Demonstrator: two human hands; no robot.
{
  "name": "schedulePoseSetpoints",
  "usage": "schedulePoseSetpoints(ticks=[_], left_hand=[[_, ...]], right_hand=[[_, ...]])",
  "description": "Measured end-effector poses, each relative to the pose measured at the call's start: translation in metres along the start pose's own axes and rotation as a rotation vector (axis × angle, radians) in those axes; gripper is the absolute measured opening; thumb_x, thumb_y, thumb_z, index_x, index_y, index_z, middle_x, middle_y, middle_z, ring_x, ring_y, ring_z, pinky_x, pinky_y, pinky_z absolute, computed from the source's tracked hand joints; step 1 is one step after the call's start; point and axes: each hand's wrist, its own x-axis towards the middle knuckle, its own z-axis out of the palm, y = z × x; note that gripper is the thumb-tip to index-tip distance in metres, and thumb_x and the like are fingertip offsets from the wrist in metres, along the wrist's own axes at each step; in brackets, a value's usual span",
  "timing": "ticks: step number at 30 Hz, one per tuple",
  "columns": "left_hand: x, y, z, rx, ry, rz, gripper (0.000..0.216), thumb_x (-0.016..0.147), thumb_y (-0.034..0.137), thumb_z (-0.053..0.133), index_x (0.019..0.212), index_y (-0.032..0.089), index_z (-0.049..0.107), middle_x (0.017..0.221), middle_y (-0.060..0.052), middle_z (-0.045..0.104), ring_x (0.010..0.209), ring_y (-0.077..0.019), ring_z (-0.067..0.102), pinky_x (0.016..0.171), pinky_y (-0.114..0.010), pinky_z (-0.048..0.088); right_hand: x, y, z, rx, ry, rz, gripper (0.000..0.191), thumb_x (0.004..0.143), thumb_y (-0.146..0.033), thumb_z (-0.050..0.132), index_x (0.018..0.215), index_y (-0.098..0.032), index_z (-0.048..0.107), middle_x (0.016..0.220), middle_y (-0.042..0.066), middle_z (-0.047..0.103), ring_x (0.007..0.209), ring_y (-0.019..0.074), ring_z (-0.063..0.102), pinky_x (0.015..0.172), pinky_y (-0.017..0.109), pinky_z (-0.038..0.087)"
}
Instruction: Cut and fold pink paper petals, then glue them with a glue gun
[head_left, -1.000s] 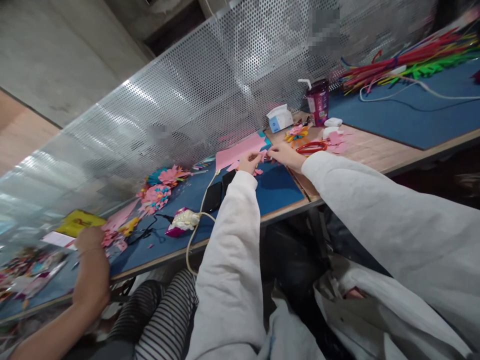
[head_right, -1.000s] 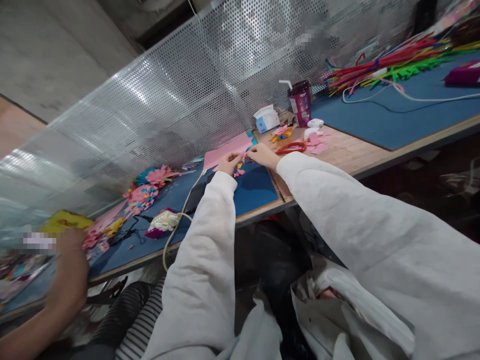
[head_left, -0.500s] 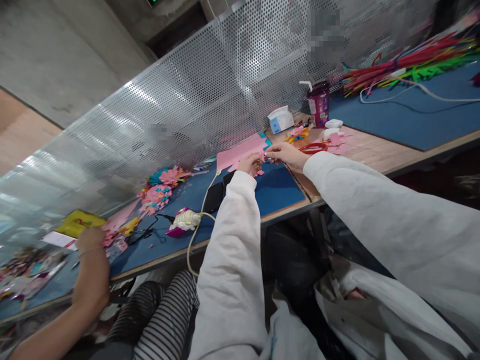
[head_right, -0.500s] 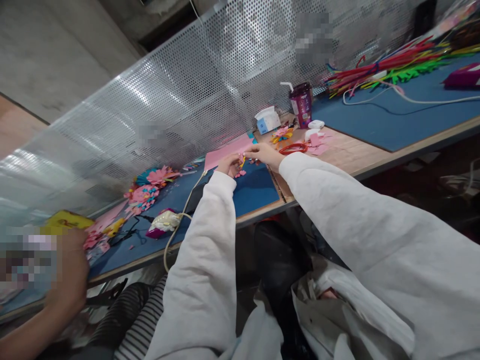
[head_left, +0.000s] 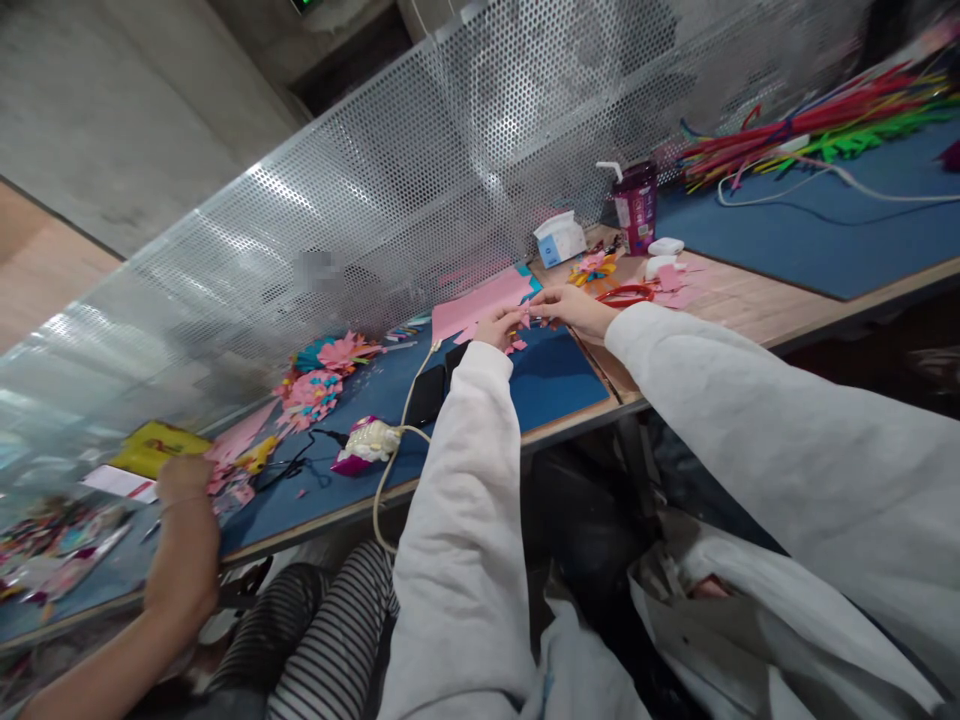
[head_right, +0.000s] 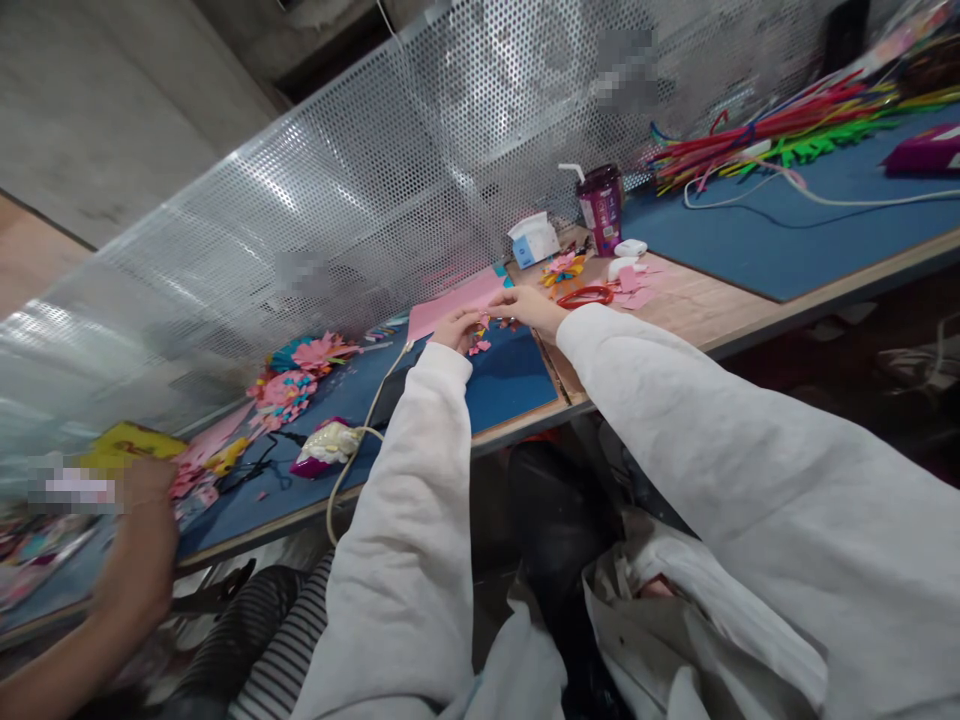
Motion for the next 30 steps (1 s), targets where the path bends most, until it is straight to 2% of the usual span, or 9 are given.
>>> schedulePoseSetpoints(ticks=[7, 15, 20, 27, 30], left_hand=[[-0.0004, -0.0011, -0.0019, 0.072, 0.019, -0.011, 0.017, 0.062, 0.021, 0.073, 0.069, 0.016, 0.059, 0.055, 0.002, 0.059, 0.05, -0.0073, 0.053, 0.048, -0.02, 0.037], [-0.0008, 0.0013, -0.0011, 0.05, 0.012, -0.032, 0.01, 0.063, 0.016, 0.07, 0.067, 0.014, 0.061, 0.059, -0.001, 0.062, 0.053, -0.0093, 0.056, 0.048, -0.021, 0.039], [-0.0032, 0.0027, -0.0009, 0.073, -0.007, -0.044, 0.013, 0.062, 0.019, 0.072, 0.067, 0.014, 0.061, 0.059, -0.001, 0.062, 0.051, -0.0086, 0.055, 0.048, -0.021, 0.04], [-0.0009, -0.0004, -0.0035, 0.089, 0.002, 0.01, 0.018, 0.06, 0.024, 0.075, 0.067, 0.014, 0.062, 0.056, 0.0, 0.059, 0.049, -0.0078, 0.053, 0.048, -0.022, 0.04], [0.0003, -0.0018, -0.0043, 0.084, 0.005, 0.03, 0.015, 0.06, 0.023, 0.074, 0.068, 0.015, 0.063, 0.057, 0.0, 0.059, 0.053, -0.0083, 0.054, 0.051, -0.022, 0.04]], right_hand=[[0.0033, 0.0031, -0.0013, -0.046, 0.002, -0.014, 0.021, 0.071, -0.026, 0.074, 0.078, -0.011, 0.061, 0.063, -0.001, 0.058, 0.054, 0.0072, 0.052, 0.045, 0.018, 0.037], [0.0029, 0.001, -0.001, -0.043, 0.005, 0.017, 0.012, 0.074, -0.017, 0.07, 0.076, -0.011, 0.061, 0.062, -0.001, 0.058, 0.053, 0.0063, 0.051, 0.044, 0.017, 0.036], [0.0039, 0.0009, -0.0014, -0.052, 0.001, 0.03, 0.008, 0.075, -0.014, 0.068, 0.075, -0.011, 0.061, 0.062, -0.001, 0.059, 0.052, 0.0058, 0.051, 0.043, 0.016, 0.035], [0.0046, 0.0017, -0.0029, -0.061, -0.002, 0.032, 0.017, 0.073, -0.023, 0.073, 0.08, -0.01, 0.064, 0.066, 0.001, 0.062, 0.054, 0.0069, 0.051, 0.044, 0.018, 0.035], [0.0043, 0.0008, -0.004, -0.044, -0.03, 0.031, 0.022, 0.078, -0.031, 0.069, 0.076, -0.011, 0.062, 0.071, 0.002, 0.063, 0.054, 0.0063, 0.051, 0.045, 0.017, 0.036]])
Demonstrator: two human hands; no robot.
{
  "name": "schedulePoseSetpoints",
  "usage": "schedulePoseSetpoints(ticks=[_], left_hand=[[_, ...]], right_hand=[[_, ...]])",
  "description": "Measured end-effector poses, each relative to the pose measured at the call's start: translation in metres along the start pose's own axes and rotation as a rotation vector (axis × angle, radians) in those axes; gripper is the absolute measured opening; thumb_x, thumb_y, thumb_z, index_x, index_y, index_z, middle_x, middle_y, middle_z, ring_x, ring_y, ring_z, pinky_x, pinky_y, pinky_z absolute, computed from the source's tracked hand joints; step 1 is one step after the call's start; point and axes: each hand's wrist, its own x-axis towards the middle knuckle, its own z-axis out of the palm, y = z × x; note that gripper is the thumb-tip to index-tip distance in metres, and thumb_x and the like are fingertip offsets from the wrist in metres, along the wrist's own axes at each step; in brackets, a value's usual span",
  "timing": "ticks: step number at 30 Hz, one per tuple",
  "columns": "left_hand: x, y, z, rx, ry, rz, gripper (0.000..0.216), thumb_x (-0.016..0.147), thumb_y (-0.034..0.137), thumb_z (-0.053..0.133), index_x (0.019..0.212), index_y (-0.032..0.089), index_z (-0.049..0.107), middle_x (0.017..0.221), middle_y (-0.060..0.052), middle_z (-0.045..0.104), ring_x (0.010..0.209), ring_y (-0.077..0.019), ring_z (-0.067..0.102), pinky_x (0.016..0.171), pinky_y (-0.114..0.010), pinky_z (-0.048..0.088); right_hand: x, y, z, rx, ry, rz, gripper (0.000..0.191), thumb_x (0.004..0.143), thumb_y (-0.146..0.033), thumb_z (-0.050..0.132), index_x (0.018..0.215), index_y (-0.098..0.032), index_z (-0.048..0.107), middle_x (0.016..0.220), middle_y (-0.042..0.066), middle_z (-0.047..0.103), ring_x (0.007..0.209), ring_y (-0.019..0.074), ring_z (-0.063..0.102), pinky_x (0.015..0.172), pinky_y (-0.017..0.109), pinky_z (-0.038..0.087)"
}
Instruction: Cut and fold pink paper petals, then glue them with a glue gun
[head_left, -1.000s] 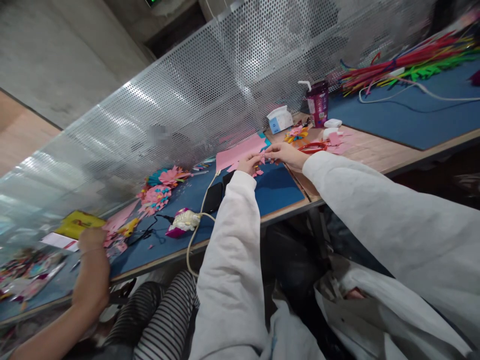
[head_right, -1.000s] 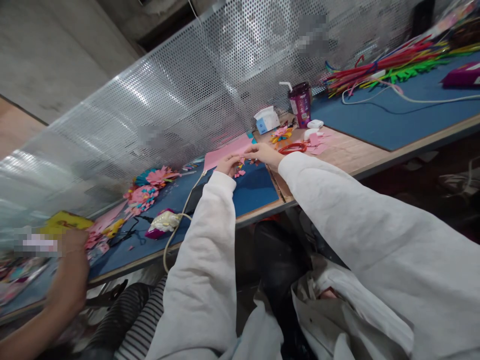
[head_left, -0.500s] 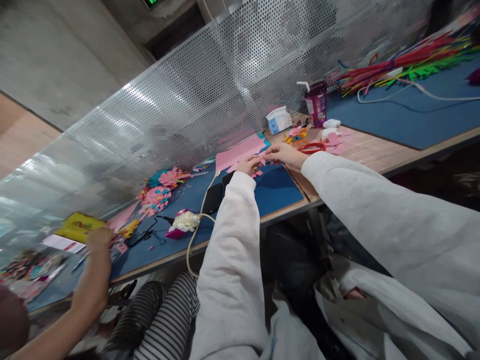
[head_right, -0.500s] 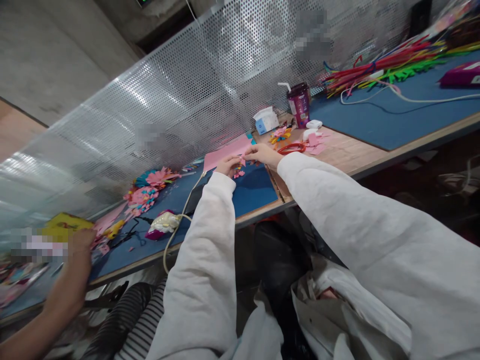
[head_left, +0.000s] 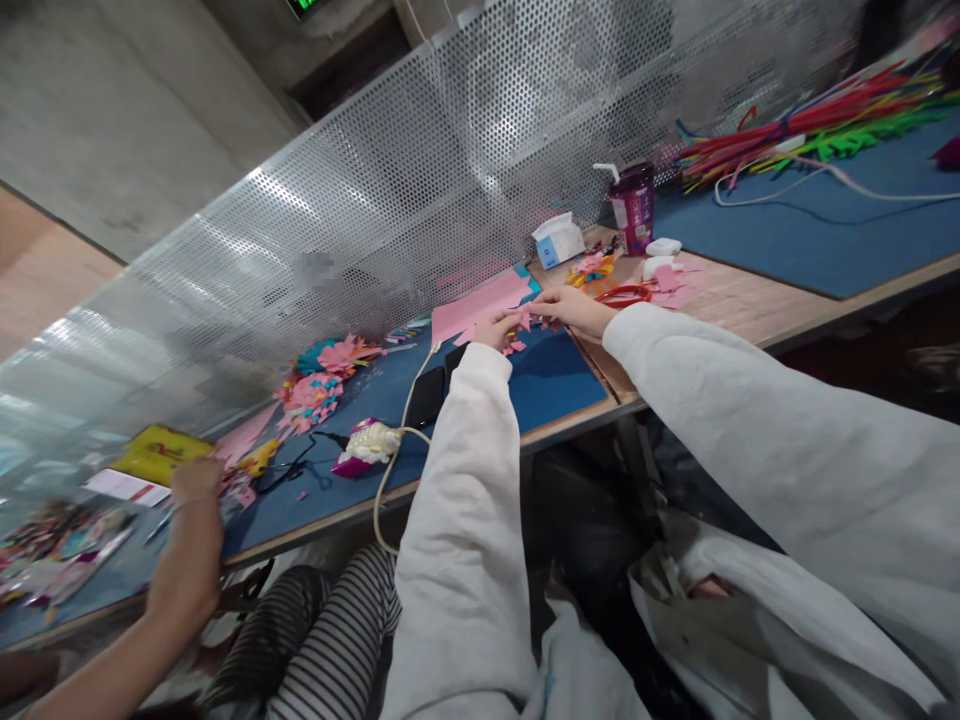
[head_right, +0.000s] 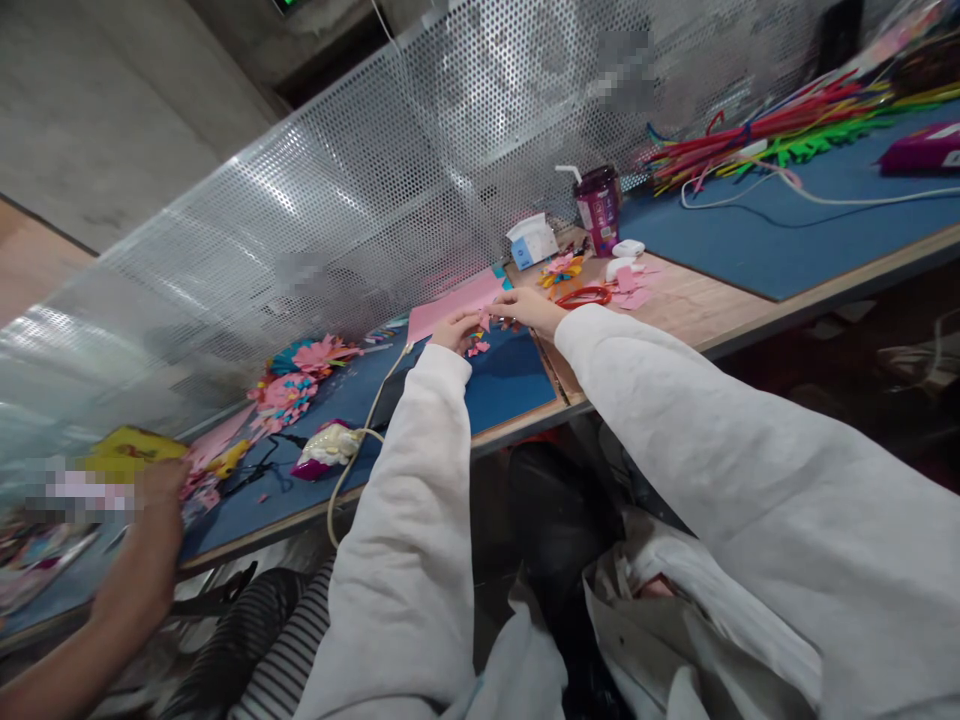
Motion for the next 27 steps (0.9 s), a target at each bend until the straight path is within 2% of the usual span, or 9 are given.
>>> schedulePoseSetpoints(ticks=[4, 9, 16, 23, 27], left_hand=[[-0.0011, 0.001, 0.0023, -0.009, 0.024, -0.009, 0.011, 0.062, 0.02, 0.07, 0.067, 0.015, 0.062, 0.056, 0.0, 0.059, 0.054, -0.0086, 0.054, 0.051, -0.021, 0.039], [-0.0024, 0.0036, 0.0056, -0.035, 0.059, -0.016, 0.015, 0.059, 0.018, 0.072, 0.069, 0.015, 0.061, 0.057, 0.001, 0.059, 0.054, -0.0079, 0.053, 0.05, -0.02, 0.038], [-0.0033, 0.0038, 0.0067, 0.047, 0.074, -0.037, 0.018, 0.062, 0.02, 0.075, 0.069, 0.016, 0.058, 0.056, 0.001, 0.059, 0.053, -0.0078, 0.055, 0.049, -0.019, 0.039], [-0.0034, 0.002, 0.0055, 0.119, 0.007, -0.032, 0.021, 0.064, 0.024, 0.076, 0.073, 0.016, 0.058, 0.06, 0.001, 0.061, 0.052, -0.0073, 0.055, 0.048, -0.019, 0.041], [-0.0027, 0.0017, 0.0048, 0.112, 0.002, -0.039, 0.021, 0.064, 0.022, 0.076, 0.072, 0.015, 0.058, 0.061, 0.001, 0.061, 0.055, -0.0089, 0.057, 0.049, -0.021, 0.043]], right_hand=[[0.0005, 0.0003, -0.0009, 0.016, 0.002, -0.002, 0.022, 0.084, -0.03, 0.062, 0.073, -0.012, 0.058, 0.072, 0.002, 0.063, 0.054, 0.0059, 0.052, 0.045, 0.016, 0.036], [0.0017, 0.0026, 0.0001, -0.052, -0.012, -0.032, 0.021, 0.083, -0.028, 0.064, 0.07, -0.012, 0.059, 0.064, 0.0, 0.059, 0.053, 0.0067, 0.052, 0.043, 0.016, 0.036], [0.0022, 0.0035, 0.002, -0.101, -0.009, -0.074, 0.019, 0.079, -0.027, 0.067, 0.071, -0.011, 0.062, 0.061, 0.0, 0.059, 0.05, 0.0069, 0.051, 0.042, 0.017, 0.037], [0.0048, 0.0079, 0.0017, -0.202, 0.031, -0.093, 0.017, 0.083, -0.014, 0.062, 0.066, -0.01, 0.06, 0.051, -0.002, 0.055, 0.043, 0.0053, 0.047, 0.042, 0.016, 0.036], [0.0027, 0.0049, 0.0029, -0.214, 0.031, -0.07, 0.018, 0.086, -0.014, 0.057, 0.068, -0.011, 0.058, 0.049, -0.003, 0.053, 0.041, 0.0053, 0.045, 0.039, 0.017, 0.035]])
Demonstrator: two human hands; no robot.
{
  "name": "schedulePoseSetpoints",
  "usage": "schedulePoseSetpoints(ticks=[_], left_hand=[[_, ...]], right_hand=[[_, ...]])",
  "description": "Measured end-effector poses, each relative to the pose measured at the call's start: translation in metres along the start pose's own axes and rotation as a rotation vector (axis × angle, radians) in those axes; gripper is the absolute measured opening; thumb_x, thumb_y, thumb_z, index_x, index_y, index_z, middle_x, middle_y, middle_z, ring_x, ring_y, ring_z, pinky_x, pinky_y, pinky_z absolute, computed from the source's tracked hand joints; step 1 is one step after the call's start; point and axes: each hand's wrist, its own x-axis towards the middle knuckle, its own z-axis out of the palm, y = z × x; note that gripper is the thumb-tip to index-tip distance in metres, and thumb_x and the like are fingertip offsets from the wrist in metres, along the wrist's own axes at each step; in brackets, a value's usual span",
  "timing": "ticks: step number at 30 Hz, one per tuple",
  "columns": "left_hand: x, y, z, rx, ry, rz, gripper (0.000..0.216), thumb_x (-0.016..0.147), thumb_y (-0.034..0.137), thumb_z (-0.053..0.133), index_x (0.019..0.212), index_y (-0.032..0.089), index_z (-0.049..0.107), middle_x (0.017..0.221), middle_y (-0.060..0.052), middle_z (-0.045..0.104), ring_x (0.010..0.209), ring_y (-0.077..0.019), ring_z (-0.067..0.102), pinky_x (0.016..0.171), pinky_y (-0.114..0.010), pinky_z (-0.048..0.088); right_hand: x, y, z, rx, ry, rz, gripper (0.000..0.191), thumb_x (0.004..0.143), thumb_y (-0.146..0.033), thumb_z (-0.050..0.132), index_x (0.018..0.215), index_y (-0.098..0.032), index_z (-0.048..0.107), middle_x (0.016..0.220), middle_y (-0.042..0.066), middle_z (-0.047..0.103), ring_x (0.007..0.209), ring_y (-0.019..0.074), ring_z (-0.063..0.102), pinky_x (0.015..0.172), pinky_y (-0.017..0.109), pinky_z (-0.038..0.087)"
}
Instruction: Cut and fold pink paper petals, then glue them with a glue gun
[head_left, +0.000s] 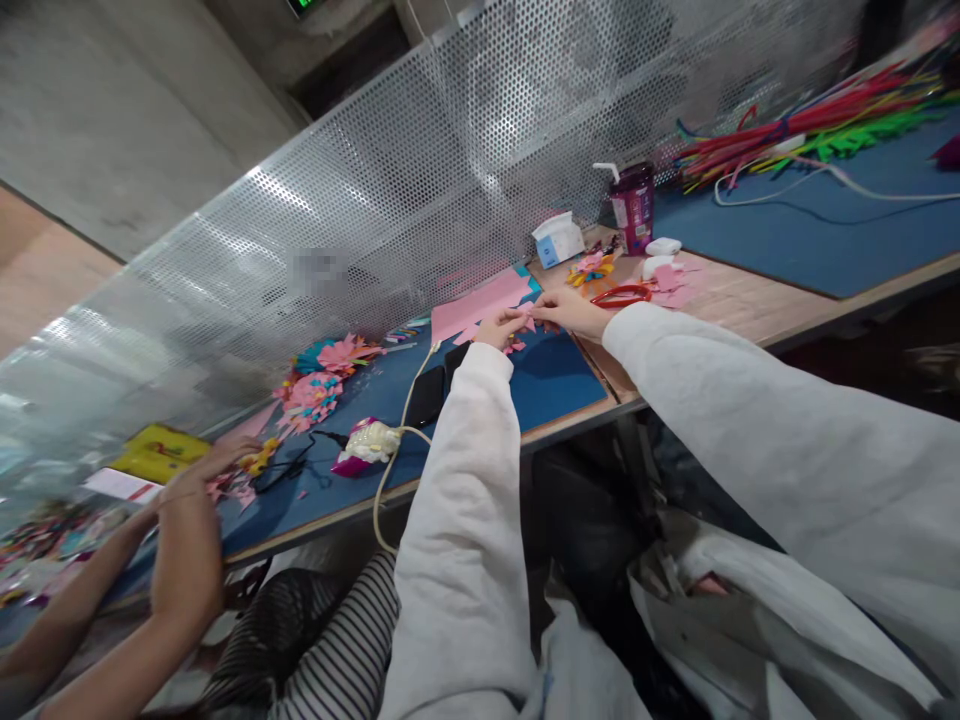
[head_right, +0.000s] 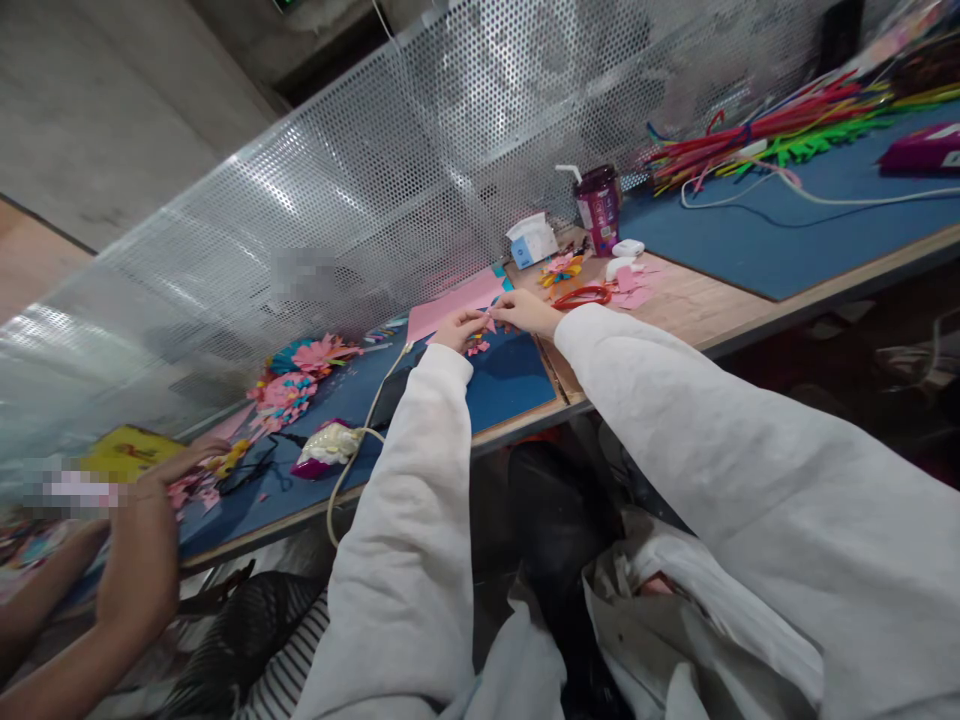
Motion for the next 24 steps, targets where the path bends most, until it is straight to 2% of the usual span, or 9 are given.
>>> schedulePoseSetpoints(ticks=[6, 11, 16, 24], left_hand=[[-0.0019, -0.0036, -0.0001, -0.025, 0.002, 0.055, 0.024, 0.062, 0.025, 0.077, 0.073, 0.015, 0.059, 0.063, -0.001, 0.063, 0.059, -0.0095, 0.059, 0.054, -0.021, 0.046], [0.0021, -0.0062, -0.0014, -0.028, -0.052, -0.01, 0.023, 0.062, 0.02, 0.077, 0.074, 0.014, 0.058, 0.065, -0.001, 0.065, 0.059, -0.0099, 0.06, 0.055, -0.021, 0.046], [0.0046, -0.0088, -0.0016, -0.025, -0.076, -0.003, 0.019, 0.064, 0.019, 0.074, 0.076, 0.014, 0.06, 0.068, -0.003, 0.066, 0.061, -0.0121, 0.062, 0.054, -0.023, 0.044], [0.0065, -0.006, -0.0031, -0.089, -0.006, -0.037, 0.018, 0.066, 0.015, 0.073, 0.073, 0.014, 0.057, 0.062, 0.0, 0.063, 0.061, -0.0119, 0.063, 0.056, -0.023, 0.047]], right_hand=[[-0.0038, -0.0053, 0.001, -0.027, -0.034, 0.013, 0.014, 0.085, -0.015, 0.058, 0.072, -0.013, 0.057, 0.056, -0.003, 0.054, 0.044, 0.0055, 0.047, 0.039, 0.016, 0.035], [-0.0007, -0.0005, -0.0001, -0.111, -0.02, 0.0, 0.017, 0.085, -0.015, 0.058, 0.069, -0.012, 0.057, 0.055, -0.003, 0.054, 0.043, 0.0049, 0.045, 0.041, 0.017, 0.034], [-0.0001, 0.0, -0.0013, -0.197, 0.012, -0.036, 0.018, 0.082, -0.016, 0.06, 0.065, -0.011, 0.059, 0.054, -0.002, 0.056, 0.045, 0.0049, 0.043, 0.043, 0.018, 0.032], [-0.0017, -0.0034, -0.0007, -0.074, 0.011, 0.019, 0.017, 0.086, -0.022, 0.058, 0.073, -0.011, 0.061, 0.054, -0.001, 0.054, 0.046, 0.007, 0.047, 0.041, 0.018, 0.034]])
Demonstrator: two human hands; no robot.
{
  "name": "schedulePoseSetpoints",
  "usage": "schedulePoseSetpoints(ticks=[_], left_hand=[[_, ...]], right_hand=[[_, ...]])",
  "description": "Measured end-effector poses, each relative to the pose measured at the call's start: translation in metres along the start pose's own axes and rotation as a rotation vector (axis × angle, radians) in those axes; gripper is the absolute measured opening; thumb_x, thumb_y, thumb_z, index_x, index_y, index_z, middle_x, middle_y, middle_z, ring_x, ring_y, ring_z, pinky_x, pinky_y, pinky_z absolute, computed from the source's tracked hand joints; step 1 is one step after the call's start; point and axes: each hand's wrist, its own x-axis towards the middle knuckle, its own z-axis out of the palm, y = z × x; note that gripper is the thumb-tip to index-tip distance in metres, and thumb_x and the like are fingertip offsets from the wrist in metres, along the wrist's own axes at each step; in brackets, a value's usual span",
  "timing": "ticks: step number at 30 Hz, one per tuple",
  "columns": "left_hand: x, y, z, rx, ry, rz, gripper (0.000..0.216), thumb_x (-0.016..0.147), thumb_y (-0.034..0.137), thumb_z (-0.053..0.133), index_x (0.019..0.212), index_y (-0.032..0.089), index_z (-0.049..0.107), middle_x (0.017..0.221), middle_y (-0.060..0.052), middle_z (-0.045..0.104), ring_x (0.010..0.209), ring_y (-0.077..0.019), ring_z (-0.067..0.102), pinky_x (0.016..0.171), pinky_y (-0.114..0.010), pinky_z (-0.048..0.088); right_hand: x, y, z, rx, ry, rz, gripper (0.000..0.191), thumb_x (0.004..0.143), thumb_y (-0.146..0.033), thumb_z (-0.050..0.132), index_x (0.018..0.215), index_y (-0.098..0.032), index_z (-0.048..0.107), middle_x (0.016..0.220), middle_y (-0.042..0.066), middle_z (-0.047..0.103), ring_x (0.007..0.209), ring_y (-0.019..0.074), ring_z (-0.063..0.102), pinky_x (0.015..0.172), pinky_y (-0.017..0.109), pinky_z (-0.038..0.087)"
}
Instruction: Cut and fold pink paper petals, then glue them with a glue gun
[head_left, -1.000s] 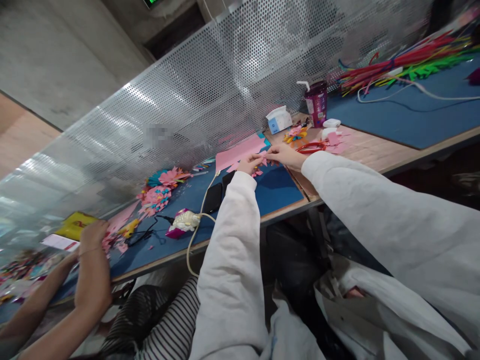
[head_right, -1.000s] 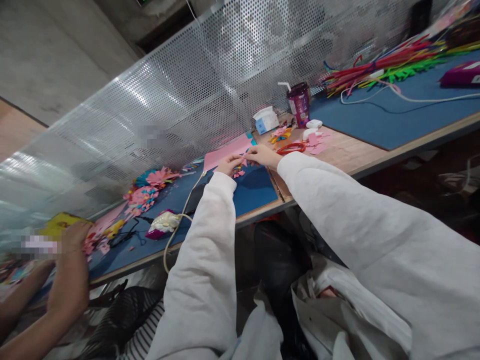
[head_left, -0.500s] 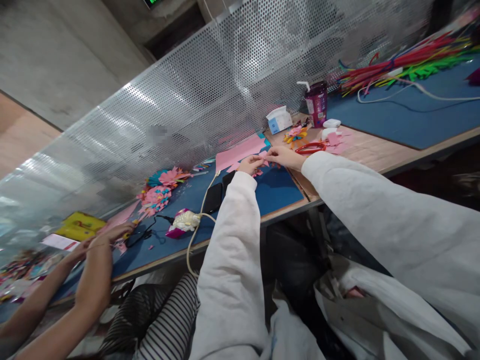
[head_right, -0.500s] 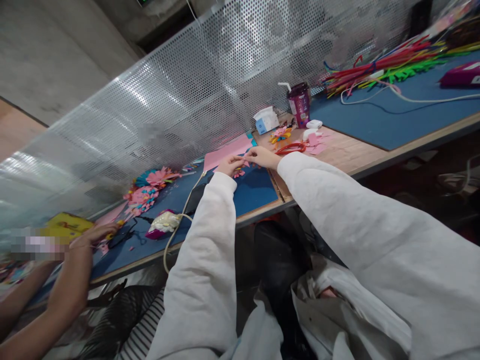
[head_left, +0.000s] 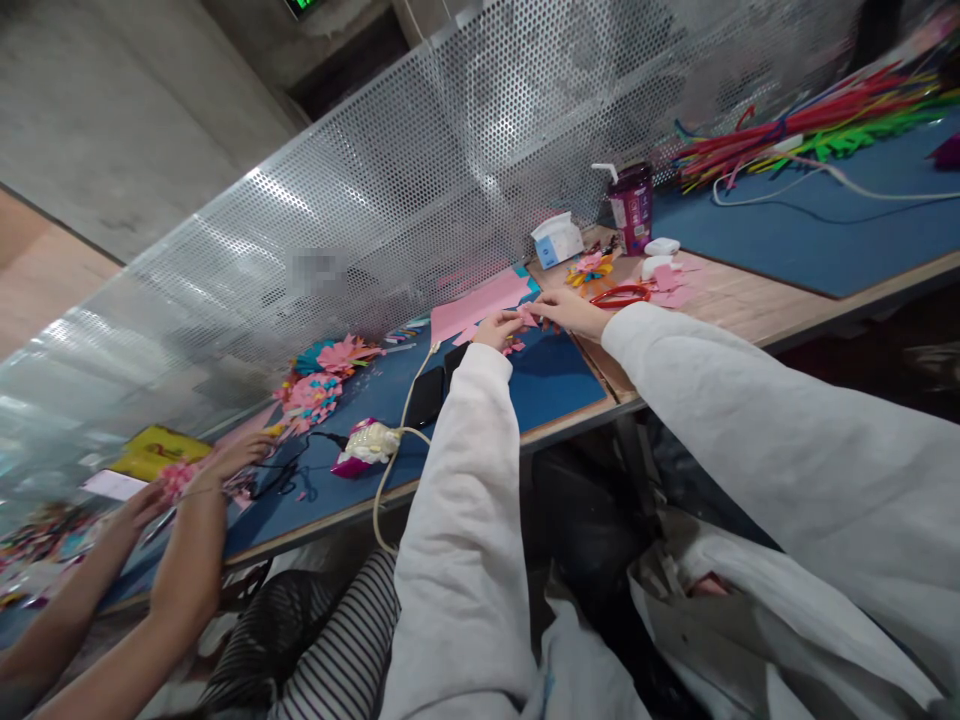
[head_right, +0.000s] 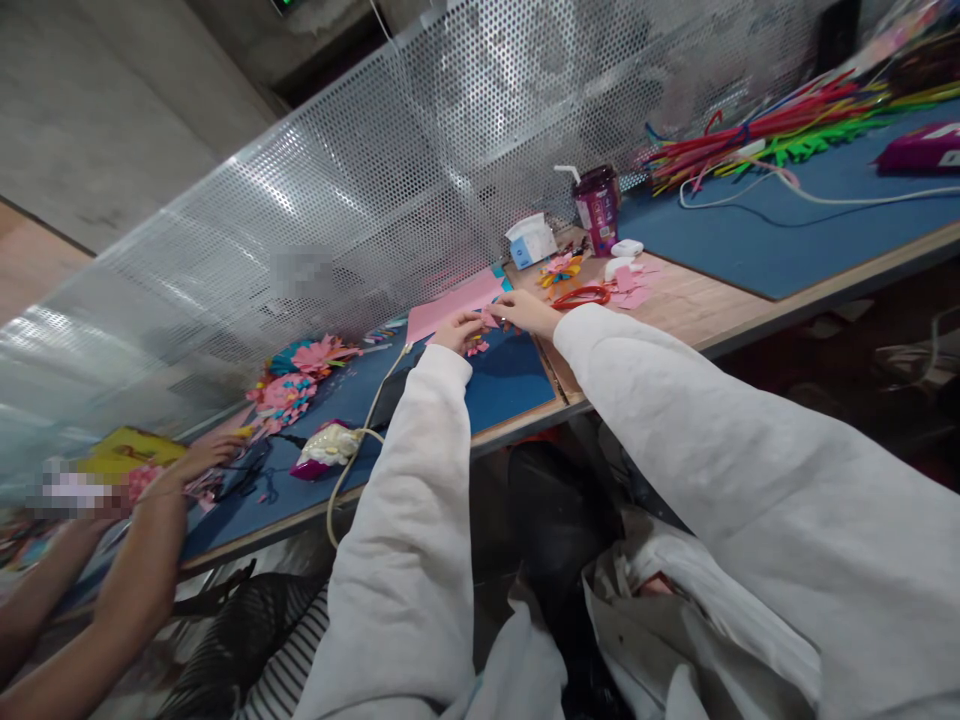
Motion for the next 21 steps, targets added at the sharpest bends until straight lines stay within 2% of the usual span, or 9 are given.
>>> schedulePoseSetpoints(ticks=[3, 5, 9, 13, 17, 21], left_hand=[[-0.003, 0.004, 0.003, -0.047, 0.017, -0.016, 0.019, 0.066, 0.014, 0.073, 0.071, 0.014, 0.055, 0.058, 0.001, 0.062, 0.058, -0.0106, 0.062, 0.054, -0.022, 0.047], [-0.006, 0.006, 0.005, -0.071, 0.025, -0.021, 0.02, 0.066, 0.014, 0.073, 0.07, 0.014, 0.054, 0.058, 0.001, 0.061, 0.057, -0.0095, 0.061, 0.056, -0.021, 0.048], [-0.01, 0.01, 0.008, -0.093, 0.037, -0.023, 0.018, 0.067, 0.015, 0.072, 0.07, 0.015, 0.054, 0.06, 0.001, 0.062, 0.057, -0.0088, 0.061, 0.058, -0.021, 0.047], [-0.012, 0.013, 0.009, -0.072, 0.031, -0.072, 0.015, 0.069, 0.012, 0.067, 0.078, 0.016, 0.056, 0.066, 0.001, 0.063, 0.058, -0.01, 0.062, 0.054, -0.021, 0.045], [-0.01, 0.012, 0.008, -0.026, 0.007, -0.12, 0.019, 0.071, 0.018, 0.062, 0.09, 0.018, 0.059, 0.073, 0.0, 0.064, 0.058, -0.0131, 0.064, 0.049, -0.023, 0.043], [-0.004, 0.008, 0.004, -0.011, -0.01, -0.078, 0.021, 0.074, 0.026, 0.061, 0.094, 0.019, 0.062, 0.075, -0.001, 0.063, 0.06, -0.0123, 0.064, 0.052, -0.022, 0.045]], right_hand=[[0.001, 0.003, 0.001, 0.036, 0.006, -0.006, 0.007, 0.081, -0.018, 0.064, 0.08, -0.01, 0.063, 0.063, 0.0, 0.058, 0.054, 0.0083, 0.052, 0.041, 0.017, 0.036], [0.002, 0.004, 0.002, 0.053, 0.002, -0.023, 0.009, 0.078, -0.017, 0.067, 0.082, -0.01, 0.063, 0.067, 0.001, 0.06, 0.057, 0.0086, 0.053, 0.042, 0.017, 0.037], [0.004, 0.006, 0.002, 0.04, 0.02, -0.035, 0.007, 0.078, -0.014, 0.066, 0.083, -0.01, 0.063, 0.065, 0.0, 0.059, 0.054, 0.0078, 0.051, 0.041, 0.017, 0.037], [0.004, 0.006, 0.001, 0.006, 0.038, -0.059, 0.005, 0.079, -0.014, 0.065, 0.08, -0.009, 0.064, 0.06, -0.001, 0.056, 0.05, 0.0063, 0.048, 0.04, 0.016, 0.035], [0.006, 0.01, 0.001, -0.013, 0.0, -0.067, 0.005, 0.078, -0.014, 0.065, 0.08, -0.01, 0.065, 0.059, -0.003, 0.055, 0.047, 0.0048, 0.046, 0.039, 0.015, 0.035], [0.006, 0.011, 0.001, 0.008, -0.024, -0.057, 0.006, 0.078, -0.016, 0.065, 0.08, -0.011, 0.065, 0.061, -0.002, 0.055, 0.049, 0.005, 0.047, 0.04, 0.015, 0.036]])
